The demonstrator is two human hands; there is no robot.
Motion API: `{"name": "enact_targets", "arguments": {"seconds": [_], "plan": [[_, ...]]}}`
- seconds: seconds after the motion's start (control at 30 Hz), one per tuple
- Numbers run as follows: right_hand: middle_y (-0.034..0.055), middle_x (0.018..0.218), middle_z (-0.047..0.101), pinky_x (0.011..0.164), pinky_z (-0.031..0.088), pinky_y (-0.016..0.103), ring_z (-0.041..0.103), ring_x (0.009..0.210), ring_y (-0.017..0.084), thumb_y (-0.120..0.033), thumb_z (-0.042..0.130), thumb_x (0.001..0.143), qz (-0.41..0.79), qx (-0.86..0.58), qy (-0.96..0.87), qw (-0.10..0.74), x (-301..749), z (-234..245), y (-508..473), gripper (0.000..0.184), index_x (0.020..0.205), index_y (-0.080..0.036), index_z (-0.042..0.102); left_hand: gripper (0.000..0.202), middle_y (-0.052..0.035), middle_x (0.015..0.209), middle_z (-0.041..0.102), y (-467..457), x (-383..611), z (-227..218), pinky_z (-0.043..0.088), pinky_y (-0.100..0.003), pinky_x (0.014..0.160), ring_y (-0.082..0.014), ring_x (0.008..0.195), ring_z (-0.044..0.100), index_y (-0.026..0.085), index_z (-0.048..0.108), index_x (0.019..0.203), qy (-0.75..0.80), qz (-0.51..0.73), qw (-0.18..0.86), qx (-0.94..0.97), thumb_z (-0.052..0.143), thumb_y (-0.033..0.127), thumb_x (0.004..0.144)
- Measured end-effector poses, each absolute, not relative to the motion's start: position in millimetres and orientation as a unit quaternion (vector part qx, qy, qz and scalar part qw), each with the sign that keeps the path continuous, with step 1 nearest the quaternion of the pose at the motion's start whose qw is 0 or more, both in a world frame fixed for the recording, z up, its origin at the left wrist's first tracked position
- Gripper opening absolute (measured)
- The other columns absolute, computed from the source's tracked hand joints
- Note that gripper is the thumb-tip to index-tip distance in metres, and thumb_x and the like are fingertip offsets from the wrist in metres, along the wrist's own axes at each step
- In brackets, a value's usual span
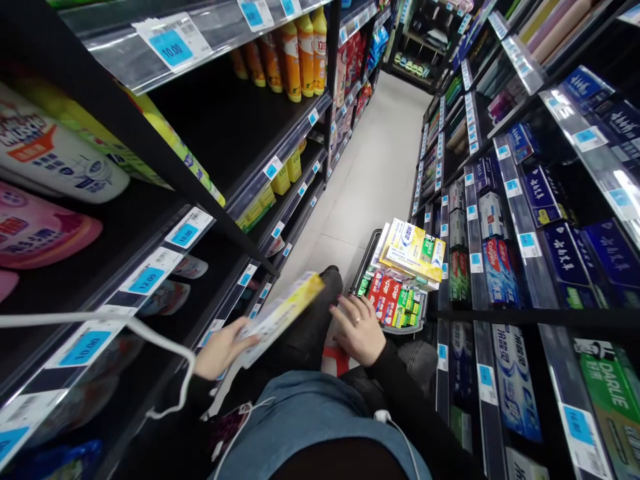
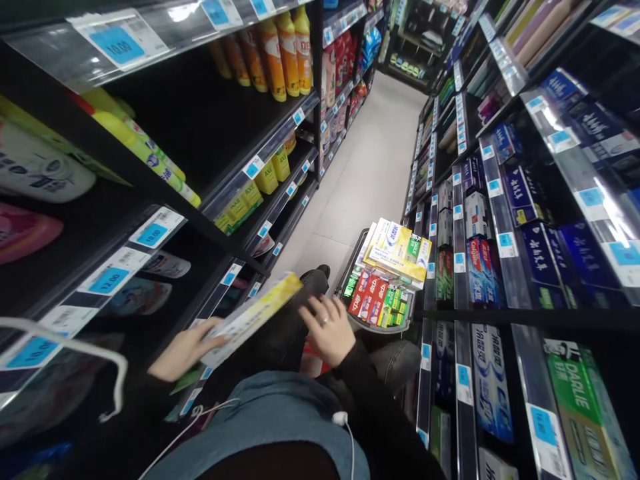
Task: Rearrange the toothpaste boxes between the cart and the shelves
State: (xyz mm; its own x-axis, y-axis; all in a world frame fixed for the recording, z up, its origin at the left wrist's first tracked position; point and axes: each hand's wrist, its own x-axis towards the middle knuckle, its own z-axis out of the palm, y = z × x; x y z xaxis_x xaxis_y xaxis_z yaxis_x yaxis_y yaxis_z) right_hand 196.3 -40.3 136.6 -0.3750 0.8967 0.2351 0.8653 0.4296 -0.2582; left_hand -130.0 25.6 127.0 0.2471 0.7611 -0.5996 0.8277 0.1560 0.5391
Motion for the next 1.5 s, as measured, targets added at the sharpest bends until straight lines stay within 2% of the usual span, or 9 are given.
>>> {"name": "enact_targets", "arguments": {"seconds": [0.13,0.23,0.33,0.43,0.57,0.6,0.73,1.1,1.5], "plan": [[0.0147,0.147,0.045,0.115,0.026,0.054,0.035,0.136,0.033,-0.029,0.062,0.084,0.034,-0.451,-0.890,0.065,193.6,180.4,-22.7,0.070,0.148,-0.017,0.037,0.050,-0.0031,0.097,0.067,58.5,-43.1,178.4,0.045,-0.029,0.082,-0.0222,0.093,0.060,0.016,0.059,0.102,0.413,-0.012,0.611,0.675,0.052,0.056,0.073],[0.0168,0.129,0.057,0.103,0.039,0.052,0.051,0.116,0.030,-0.027,0.057,0.086,0.048,-0.455,-0.889,0.015,229.8,211.8,-5.3,0.060,0.143,-0.015,0.043,0.051,-0.0039,0.092,0.066,80.9,7.3,192.5,0.046,-0.026,0.076,-0.0190,0.085,0.059,0.013,0.060,0.098,0.313,-0.010,0.690,0.653,0.060,0.056,0.070],[0.0142,0.115,0.062,0.091,0.047,0.050,0.055,0.103,0.028,-0.033,0.062,0.084,0.084,-0.505,-0.859,-0.001,289.4,229.9,20.0,0.050,0.130,-0.015,0.051,0.064,-0.0113,0.107,0.065,99.1,41.2,181.2,0.052,-0.031,0.076,-0.0199,0.088,0.062,0.012,0.054,0.119,0.311,0.066,0.755,0.574,0.048,0.061,0.079],[0.0133,0.113,0.060,0.089,0.048,0.051,0.056,0.102,0.028,-0.033,0.064,0.082,0.084,-0.606,-0.791,-0.011,364.3,226.5,58.6,0.046,0.123,-0.016,0.051,0.060,-0.0164,0.132,0.056,103.0,55.5,144.1,0.052,-0.037,0.093,-0.0220,0.111,0.060,0.013,0.043,0.138,0.455,0.107,0.660,0.588,0.031,0.050,0.092],[0.0180,0.122,0.055,0.090,0.045,0.051,0.054,0.112,0.033,-0.028,0.068,0.078,0.054,-0.742,-0.666,-0.054,451.8,191.8,120.1,0.051,0.123,-0.013,0.049,0.075,-0.0321,0.148,0.035,72.4,47.8,72.8,0.027,-0.065,0.110,-0.0461,0.140,0.030,-0.001,0.038,0.145,0.631,-0.032,0.467,0.618,0.059,0.031,0.081],[0.0176,0.124,0.055,0.092,0.044,0.051,0.053,0.114,0.033,-0.027,0.069,0.076,0.060,-0.760,-0.643,-0.064,466.6,179.9,134.6,0.052,0.122,-0.014,0.049,0.082,-0.0289,0.154,0.028,61.3,43.8,55.9,0.026,-0.067,0.108,-0.0481,0.141,0.026,0.006,0.032,0.151,0.653,-0.102,0.404,0.633,0.063,0.032,0.079],[0.0133,0.127,0.055,0.102,0.036,0.054,0.052,0.118,0.031,-0.023,0.072,0.070,0.091,-0.795,-0.595,-0.074,497.7,129.6,180.7,0.053,0.119,-0.020,0.050,0.087,-0.0232,0.157,0.024,31.4,31.4,12.0,0.029,-0.055,0.112,-0.0397,0.141,0.033,0.016,0.020,0.156,0.627,-0.163,0.224,0.728,0.061,0.043,0.084],[0.0106,0.130,0.057,0.104,0.033,0.060,0.052,0.121,0.030,-0.029,0.069,0.072,0.141,-0.821,-0.551,-0.055,518.2,57.0,223.9,0.055,0.122,-0.025,0.048,0.083,-0.0209,0.152,0.037,33.8,27.9,5.1,0.036,-0.046,0.109,-0.0342,0.134,0.044,0.016,0.029,0.154,0.630,-0.156,0.177,0.740,0.059,0.044,0.081],[0.0126,0.132,0.054,0.099,0.039,0.053,0.050,0.120,0.033,-0.048,0.073,0.073,0.144,-0.755,-0.621,-0.150,490.0,115.9,188.2,0.067,0.131,-0.024,0.051,0.082,-0.0231,0.150,0.037,32.0,26.5,-2.9,0.036,-0.047,0.108,-0.0362,0.132,0.044,0.014,0.032,0.153,0.621,-0.136,0.176,0.751,0.058,0.046,0.082]]}}
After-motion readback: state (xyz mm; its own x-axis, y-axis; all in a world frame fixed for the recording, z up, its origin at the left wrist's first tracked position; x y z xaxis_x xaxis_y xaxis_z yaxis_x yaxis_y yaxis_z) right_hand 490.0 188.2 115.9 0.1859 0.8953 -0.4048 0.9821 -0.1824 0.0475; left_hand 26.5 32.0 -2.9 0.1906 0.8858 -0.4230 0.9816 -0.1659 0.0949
